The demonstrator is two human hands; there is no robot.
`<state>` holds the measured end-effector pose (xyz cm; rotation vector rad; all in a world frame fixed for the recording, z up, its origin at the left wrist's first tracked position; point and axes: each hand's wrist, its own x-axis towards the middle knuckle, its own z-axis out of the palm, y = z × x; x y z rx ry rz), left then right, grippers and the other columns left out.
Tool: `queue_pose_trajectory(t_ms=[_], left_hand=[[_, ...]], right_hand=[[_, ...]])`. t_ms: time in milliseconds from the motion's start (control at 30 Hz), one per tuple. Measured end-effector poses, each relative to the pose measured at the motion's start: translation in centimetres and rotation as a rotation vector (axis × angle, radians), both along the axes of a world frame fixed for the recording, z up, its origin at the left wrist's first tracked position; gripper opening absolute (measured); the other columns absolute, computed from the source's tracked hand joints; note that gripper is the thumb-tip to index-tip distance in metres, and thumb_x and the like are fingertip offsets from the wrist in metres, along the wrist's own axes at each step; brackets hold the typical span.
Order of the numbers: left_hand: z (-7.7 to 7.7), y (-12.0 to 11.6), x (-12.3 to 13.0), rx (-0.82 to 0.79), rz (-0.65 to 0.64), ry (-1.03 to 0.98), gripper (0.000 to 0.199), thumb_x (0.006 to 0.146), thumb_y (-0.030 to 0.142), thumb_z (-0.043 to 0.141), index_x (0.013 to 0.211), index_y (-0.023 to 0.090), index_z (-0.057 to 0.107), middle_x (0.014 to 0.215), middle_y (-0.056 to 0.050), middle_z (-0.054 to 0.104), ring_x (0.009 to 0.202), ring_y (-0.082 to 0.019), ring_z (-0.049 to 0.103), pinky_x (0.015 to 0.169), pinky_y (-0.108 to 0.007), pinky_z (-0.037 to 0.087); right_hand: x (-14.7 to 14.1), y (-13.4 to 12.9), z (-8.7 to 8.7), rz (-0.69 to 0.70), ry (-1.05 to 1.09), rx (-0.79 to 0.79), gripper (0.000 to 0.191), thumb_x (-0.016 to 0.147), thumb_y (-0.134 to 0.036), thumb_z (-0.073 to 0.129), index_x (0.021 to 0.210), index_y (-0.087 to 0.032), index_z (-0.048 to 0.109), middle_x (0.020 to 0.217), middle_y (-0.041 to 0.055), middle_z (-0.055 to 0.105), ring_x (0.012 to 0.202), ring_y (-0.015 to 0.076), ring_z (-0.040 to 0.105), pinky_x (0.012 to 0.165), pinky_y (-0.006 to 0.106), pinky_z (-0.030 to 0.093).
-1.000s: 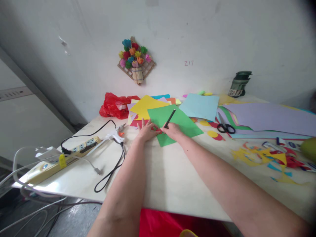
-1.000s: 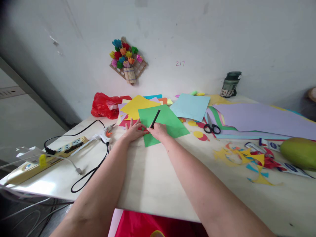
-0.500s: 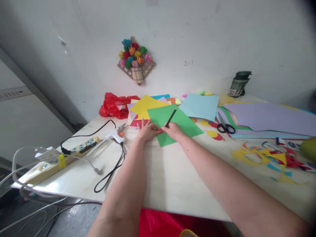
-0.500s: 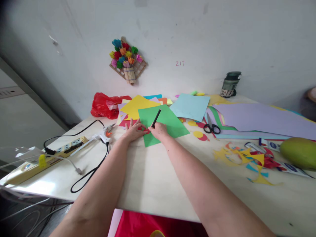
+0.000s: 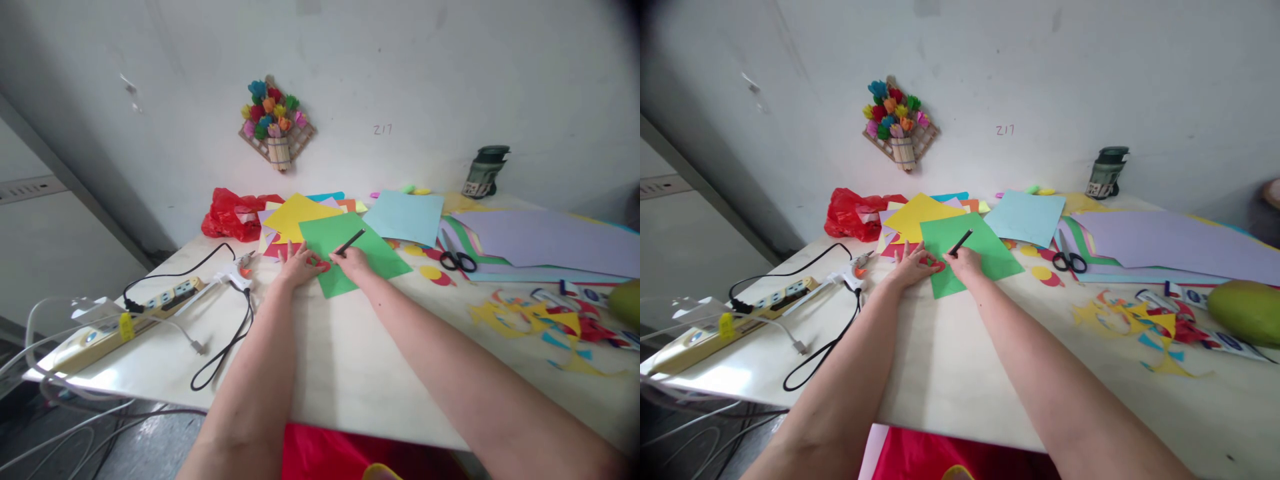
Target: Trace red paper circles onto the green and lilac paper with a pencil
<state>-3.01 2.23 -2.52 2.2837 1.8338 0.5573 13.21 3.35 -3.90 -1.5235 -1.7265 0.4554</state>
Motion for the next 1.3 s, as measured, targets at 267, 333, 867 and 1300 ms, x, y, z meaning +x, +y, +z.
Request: queue_pose_trajectory(t_ms=[267, 333, 867, 1300], left_hand=[[0.26, -0.18, -0.01, -0.026, -0.016, -0.001, 0.044, 0.062, 0.065, 0.049, 0.088, 0.031, 0.058, 0.14, 0.005, 0.019, 0.124, -0.028, -0.017, 0.096, -0.055, -0.009], [0.35, -0.24, 0.0, -0.029, -0.019, -0.002, 0.043, 0.063, 0.065, 0.049, 0.088, 0.03, 0.058, 0.14, 0.005, 0.018, 0.124, -0.028, -0.017, 0.096, -0.055, -0.009], [0.53, -0.5, 0.1, -0.02, -0.018, -0.01, 0.043, 0.064, 0.065, 0.047, 0.086, 0.031, 0.058, 0.14, 0.004, 0.019, 0.125, -0.03, -0.013, 0.096, -0.055, -0.008], [0.42, -0.28, 0.05, -0.04, -0.015, -0.018, 0.045, 0.062, 0.066, 0.049, 0.088, 0.031, 0.058, 0.14, 0.005, 0.018, 0.125, -0.028, -0.014, 0.096, -0.053, -0.009]], right_hand=[[-0.05, -0.11, 0.24, 0.008, -0.053, -0.031, 0.025, 0.073, -0.042, 0.05, 0.081, -0.022, 0.063, 0.076, 0.0017, 0.067, 0.075, 0.0137, 0.06, 0.07, 0.023, 0.042], [-0.05, -0.14, 0.27, 0.012, -0.064, -0.028, 0.025, 0.073, -0.042, 0.05, 0.081, -0.023, 0.063, 0.077, 0.0018, 0.067, 0.076, 0.0136, 0.06, 0.07, 0.023, 0.042], [-0.25, 0.03, 0.48, -0.004, -0.09, -0.053, 0.025, 0.072, -0.044, 0.05, 0.081, -0.024, 0.063, 0.075, 0.0, 0.067, 0.076, 0.0139, 0.06, 0.07, 0.024, 0.041], [-0.24, 0.1, 0.37, 0.009, -0.101, -0.049, 0.027, 0.072, -0.046, 0.05, 0.083, -0.024, 0.062, 0.078, 0.0005, 0.067, 0.076, 0.0137, 0.06, 0.069, 0.023, 0.042]])
